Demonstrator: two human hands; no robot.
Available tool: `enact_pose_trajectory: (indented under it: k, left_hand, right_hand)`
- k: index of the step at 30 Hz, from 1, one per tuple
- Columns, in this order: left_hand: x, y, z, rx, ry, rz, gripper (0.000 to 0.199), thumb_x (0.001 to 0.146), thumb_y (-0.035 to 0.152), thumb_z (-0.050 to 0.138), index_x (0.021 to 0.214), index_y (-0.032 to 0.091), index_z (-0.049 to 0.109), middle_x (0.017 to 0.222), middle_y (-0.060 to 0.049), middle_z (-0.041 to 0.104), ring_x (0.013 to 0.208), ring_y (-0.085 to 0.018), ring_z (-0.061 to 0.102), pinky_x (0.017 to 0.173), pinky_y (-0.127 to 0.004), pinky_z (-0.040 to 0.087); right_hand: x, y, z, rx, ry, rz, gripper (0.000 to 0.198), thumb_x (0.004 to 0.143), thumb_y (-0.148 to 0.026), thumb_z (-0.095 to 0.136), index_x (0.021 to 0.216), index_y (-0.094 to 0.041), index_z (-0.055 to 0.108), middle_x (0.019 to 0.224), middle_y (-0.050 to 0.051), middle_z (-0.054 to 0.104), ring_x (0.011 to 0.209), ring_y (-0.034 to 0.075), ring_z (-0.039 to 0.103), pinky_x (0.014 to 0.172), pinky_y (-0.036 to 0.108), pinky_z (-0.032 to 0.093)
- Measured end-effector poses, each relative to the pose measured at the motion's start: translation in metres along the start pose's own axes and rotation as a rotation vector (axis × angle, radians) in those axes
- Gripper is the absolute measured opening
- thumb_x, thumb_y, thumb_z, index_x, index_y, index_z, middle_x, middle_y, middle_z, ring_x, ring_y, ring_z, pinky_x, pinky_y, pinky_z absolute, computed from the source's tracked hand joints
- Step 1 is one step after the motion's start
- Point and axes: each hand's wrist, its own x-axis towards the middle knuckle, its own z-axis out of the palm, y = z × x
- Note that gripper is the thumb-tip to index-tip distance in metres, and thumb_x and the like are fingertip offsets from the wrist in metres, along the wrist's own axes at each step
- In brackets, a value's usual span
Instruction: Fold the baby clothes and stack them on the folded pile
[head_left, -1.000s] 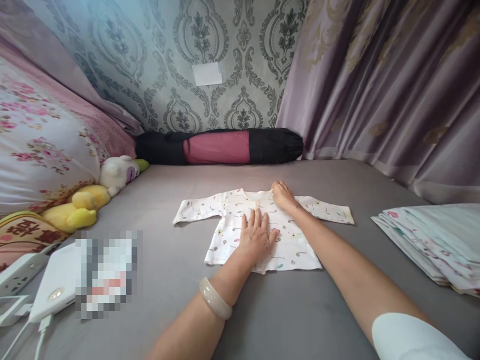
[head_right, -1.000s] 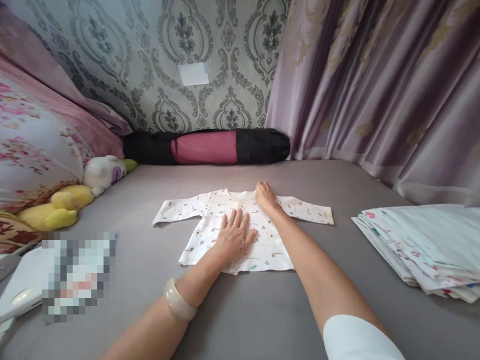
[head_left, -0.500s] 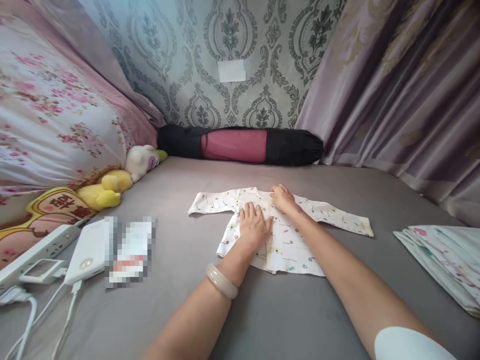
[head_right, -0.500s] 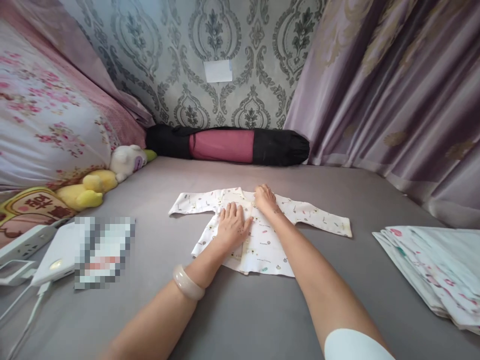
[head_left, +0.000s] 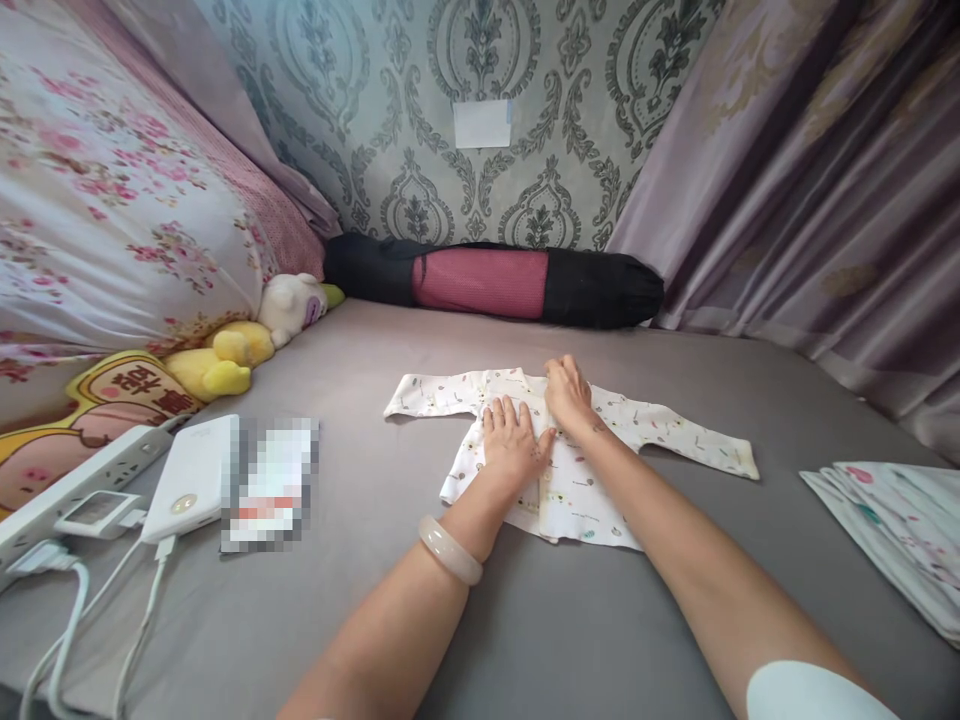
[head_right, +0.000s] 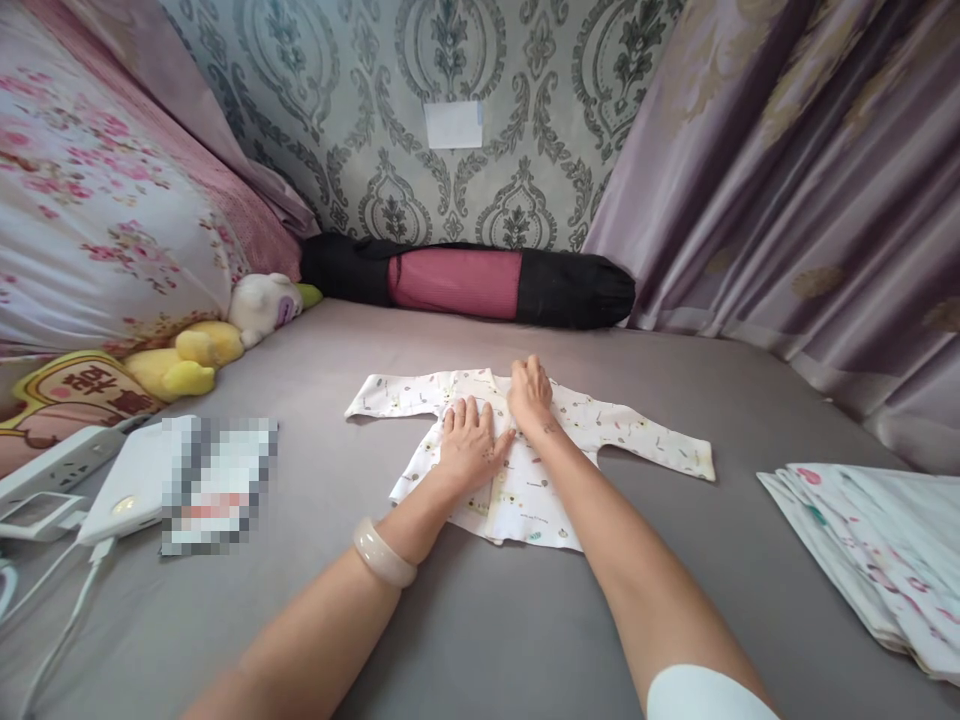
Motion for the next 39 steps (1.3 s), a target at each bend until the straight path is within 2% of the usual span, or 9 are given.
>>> enact_pose_trajectory:
  k: [4,7,13,16,20,23,29,34,39]
  left_hand:
    - [0.002,0.0,-0.004,-0.056,0.053,-0.014,0.066,0.091,0.044,0.042,0.139,-0.001,0.043,0.151,-0.026,0.035,0.143,-0.039,0.027,0.116,-0.051,0.021]
    - [0.008,-0.004,-0.016,-0.179,0.097,-0.06,0.045,0.087,0.027,0.044,0.123,0.004,0.057,0.133,-0.022,0.056,0.128,-0.032,0.048,0.107,-0.042,0.037]
    - [0.026,-0.048,-0.04,-0.294,0.284,-0.266,0.036,0.082,0.015,0.042,0.11,0.014,0.065,0.114,-0.013,0.066,0.111,-0.025,0.056,0.096,-0.034,0.043]
    - [0.028,-0.075,-0.053,-0.221,0.11,-0.292,0.036,0.078,0.014,0.046,0.107,0.017,0.068,0.113,-0.012,0.065,0.109,-0.027,0.056,0.095,-0.036,0.043]
    - [0.023,-0.094,-0.074,-0.125,-0.137,-0.167,0.04,0.073,0.017,0.055,0.11,0.022,0.067,0.115,-0.008,0.063,0.111,-0.026,0.053,0.093,-0.032,0.043]
    - [0.022,-0.1,-0.083,-0.055,-0.174,-0.09,0.04,0.072,0.019,0.057,0.112,0.021,0.065,0.113,-0.007,0.063,0.11,-0.024,0.054,0.091,-0.029,0.043]
    - [0.026,-0.103,-0.071,0.067,-0.032,-0.089,0.028,0.079,0.014,0.049,0.097,0.022,0.07,0.106,-0.007,0.069,0.105,-0.026,0.056,0.091,-0.037,0.041]
    - [0.025,-0.097,-0.063,0.122,0.152,-0.125,0.031,0.083,0.012,0.043,0.1,0.021,0.068,0.107,-0.01,0.068,0.104,-0.029,0.054,0.09,-0.043,0.038]
    - [0.024,-0.086,-0.059,0.127,0.16,-0.15,0.032,0.08,0.009,0.042,0.099,0.019,0.065,0.105,-0.011,0.066,0.106,-0.03,0.053,0.089,-0.044,0.037]
  right_hand:
    - [-0.001,-0.017,0.005,0.172,-0.084,-0.203,0.041,0.095,-0.014,0.032,0.123,-0.018,0.062,0.126,0.009,0.064,0.118,0.02,0.055,0.1,0.028,0.039]
    - [-0.003,-0.022,0.01,0.223,-0.184,-0.209,0.043,0.096,-0.016,0.031,0.129,-0.016,0.059,0.134,0.008,0.06,0.124,0.018,0.053,0.104,0.027,0.036]
    - [-0.026,-0.025,0.022,0.138,-0.213,-0.283,0.05,0.099,-0.03,0.027,0.143,-0.014,0.044,0.156,0.009,0.032,0.145,0.022,0.025,0.118,0.042,0.016]
    - [-0.037,-0.029,0.028,0.098,-0.152,-0.275,0.056,0.1,-0.038,0.024,0.148,-0.011,0.036,0.158,0.011,0.027,0.146,0.024,0.02,0.119,0.047,0.008]
    - [-0.044,-0.031,0.027,0.083,-0.014,-0.333,0.053,0.099,-0.035,0.028,0.14,-0.008,0.047,0.152,0.015,0.038,0.143,0.026,0.027,0.119,0.049,0.005]
    - [-0.05,-0.035,0.022,0.092,0.043,-0.428,0.049,0.097,-0.025,0.028,0.136,-0.005,0.05,0.149,0.016,0.043,0.143,0.025,0.028,0.12,0.046,0.003]
    - [-0.071,-0.058,0.022,0.171,-0.205,-0.391,0.059,0.098,-0.033,0.02,0.148,-0.005,0.033,0.157,0.014,0.028,0.146,0.024,0.02,0.119,0.042,0.012]
    - [-0.078,-0.066,0.026,0.144,-0.242,-0.364,0.066,0.098,-0.043,0.019,0.152,-0.005,0.023,0.161,0.013,0.016,0.149,0.024,0.009,0.12,0.042,0.004]
    - [-0.079,-0.066,0.026,0.143,-0.267,-0.367,0.07,0.098,-0.048,0.021,0.153,-0.005,0.021,0.161,0.013,0.013,0.149,0.025,0.006,0.12,0.044,0.001]
